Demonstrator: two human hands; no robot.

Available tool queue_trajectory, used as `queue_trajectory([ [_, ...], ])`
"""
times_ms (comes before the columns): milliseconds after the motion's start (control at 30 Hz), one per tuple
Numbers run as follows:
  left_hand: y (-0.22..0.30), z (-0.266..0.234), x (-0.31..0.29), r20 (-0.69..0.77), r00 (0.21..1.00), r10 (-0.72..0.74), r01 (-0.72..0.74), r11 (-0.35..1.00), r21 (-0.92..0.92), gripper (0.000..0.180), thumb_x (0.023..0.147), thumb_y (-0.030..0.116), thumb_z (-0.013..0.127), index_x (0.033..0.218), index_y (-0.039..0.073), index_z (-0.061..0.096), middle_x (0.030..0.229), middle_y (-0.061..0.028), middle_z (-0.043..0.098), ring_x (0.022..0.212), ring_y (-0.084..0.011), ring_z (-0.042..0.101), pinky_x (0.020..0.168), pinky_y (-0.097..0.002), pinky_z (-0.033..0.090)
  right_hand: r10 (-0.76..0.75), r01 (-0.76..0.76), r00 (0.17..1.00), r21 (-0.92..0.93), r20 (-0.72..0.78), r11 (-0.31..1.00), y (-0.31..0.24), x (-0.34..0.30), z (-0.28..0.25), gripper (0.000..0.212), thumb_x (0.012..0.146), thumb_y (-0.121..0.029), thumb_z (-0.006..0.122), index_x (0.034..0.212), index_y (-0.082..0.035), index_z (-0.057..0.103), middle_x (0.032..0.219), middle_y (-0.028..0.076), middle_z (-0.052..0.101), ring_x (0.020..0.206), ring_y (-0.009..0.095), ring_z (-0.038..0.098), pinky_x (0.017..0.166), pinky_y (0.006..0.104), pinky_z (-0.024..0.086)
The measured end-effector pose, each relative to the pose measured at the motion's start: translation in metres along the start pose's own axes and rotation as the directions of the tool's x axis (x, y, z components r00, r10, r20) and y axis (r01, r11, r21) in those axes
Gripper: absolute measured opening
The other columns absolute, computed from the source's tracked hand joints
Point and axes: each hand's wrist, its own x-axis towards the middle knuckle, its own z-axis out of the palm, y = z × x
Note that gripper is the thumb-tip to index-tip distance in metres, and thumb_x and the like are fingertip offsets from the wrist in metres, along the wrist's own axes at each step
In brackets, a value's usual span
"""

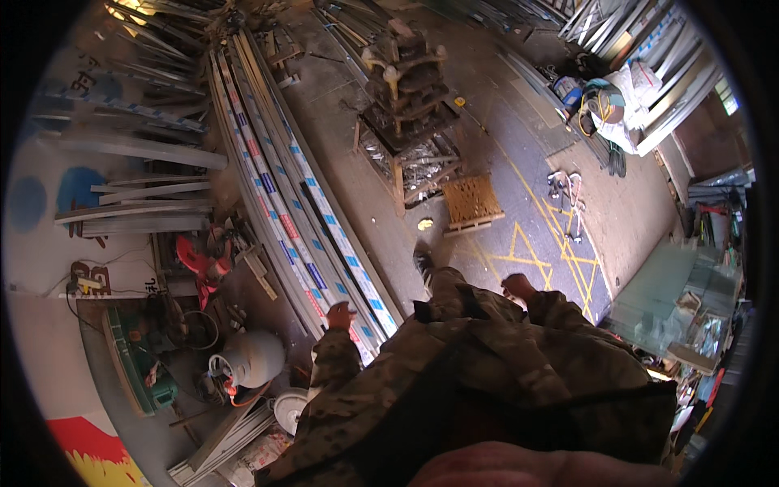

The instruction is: The person retrieves long metal profiles from a storage area, carries them to a workbench, and assembles them into a rectangular frame using small green plastic connectors. The person then gathers additional profiles and returns to the workbench to continue assembly.

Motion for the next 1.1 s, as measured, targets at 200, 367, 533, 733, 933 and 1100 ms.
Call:
queue_trajectory([
  [200, -0.047, -0.051, 0.040, 0.042, 0.992, -0.118, 0.091, 0.908, 0.409, 0.024, 0.090, 0.030, 0.052, 0.097, 0.008, 0.058, 0.079, -0.0134, 0.067, 0.068, -0.0292, 0.067, 0.047, -0.0381, 0.049, -0.644, 0.590, 0.757, -0.542, 0.112, 0.599, -0.298, 0.083, -0.039, 0.047, 0.085, -0.041, 0.052, 0.070, 0.001, 0.067, 0.058, 0.016, 0.062, 0.052, 0.024, 0.061, 0.057, 0.0386, 0.050],
  [367, -0.021, -0.049, 0.068, 0.043, 0.850, -0.525, 0.525, 0.841, -0.132, 0.020, 0.089, 0.031, 0.050, 0.094, 0.012, 0.055, 0.083, -0.0146, 0.065, 0.064, -0.0289, 0.064, 0.045, -0.0393, 0.045, -0.578, 0.593, 0.803, -0.086, 0.146, 0.801, -0.529, 0.106, -0.015, 0.047, 0.087, -0.041, 0.056, 0.077, 0.004, 0.064, 0.068, 0.015, 0.062, 0.057, 0.021, 0.057, 0.057, 0.0373, 0.046],
  [533, 0.086, -0.060, 0.155, -0.024, 0.902, -0.430, 0.431, 0.900, 0.062, 0.021, 0.086, 0.018, 0.050, 0.102, 0.006, 0.054, 0.084, -0.0161, 0.065, 0.067, -0.0288, 0.065, 0.047, -0.0368, 0.048, -0.812, 0.824, 0.564, -0.171, 0.149, 0.541, -0.729, 0.130, -0.013, 0.039, 0.088, -0.033, 0.058, 0.079, 0.005, 0.059, 0.062, 0.017, 0.054, 0.056, 0.021, 0.054, 0.055, 0.0395, 0.042],
  [733, 0.277, -0.099, 0.262, -0.160, 0.958, -0.240, 0.248, 0.968, 0.030, 0.030, 0.083, 0.004, 0.050, 0.113, -0.001, 0.052, 0.084, -0.0180, 0.063, 0.070, -0.0287, 0.066, 0.050, -0.0337, 0.050, -0.820, 0.799, 0.481, -0.231, -0.309, 0.555, -0.910, 0.193, -0.039, 0.037, 0.087, -0.032, 0.058, 0.080, 0.005, 0.059, 0.066, 0.020, 0.056, 0.059, 0.028, 0.055, 0.058, 0.0418, 0.043],
  [933, 0.459, -0.101, 0.331, -0.237, 0.960, -0.150, 0.170, 0.983, 0.066, 0.039, 0.081, -0.005, 0.047, 0.119, -0.006, 0.052, 0.087, -0.0213, 0.064, 0.074, -0.0281, 0.067, 0.055, -0.0316, 0.054, -0.696, 0.750, 0.331, -0.270, -0.638, 0.604, -1.008, 0.275, -0.108, 0.025, 0.083, -0.022, 0.057, 0.092, 0.001, 0.062, 0.083, 0.020, 0.063, 0.082, 0.037, 0.061, 0.072, 0.0403, 0.048],
  [1100, 0.446, -0.130, 0.400, -0.277, 0.943, -0.183, 0.184, 0.983, -0.024, 0.032, 0.084, 0.003, 0.048, 0.114, -0.001, 0.057, 0.075, -0.0162, 0.064, 0.062, -0.0235, 0.064, 0.047, -0.0303, 0.048, -0.716, 0.525, 0.051, -0.592, -0.696, 0.612, -1.050, 0.351, -0.176, 0.031, 0.076, -0.018, 0.058, 0.102, -0.003, 0.063, 0.103, 0.019, 0.062, 0.101, 0.037, 0.057, 0.088, 0.0432, 0.044],
])
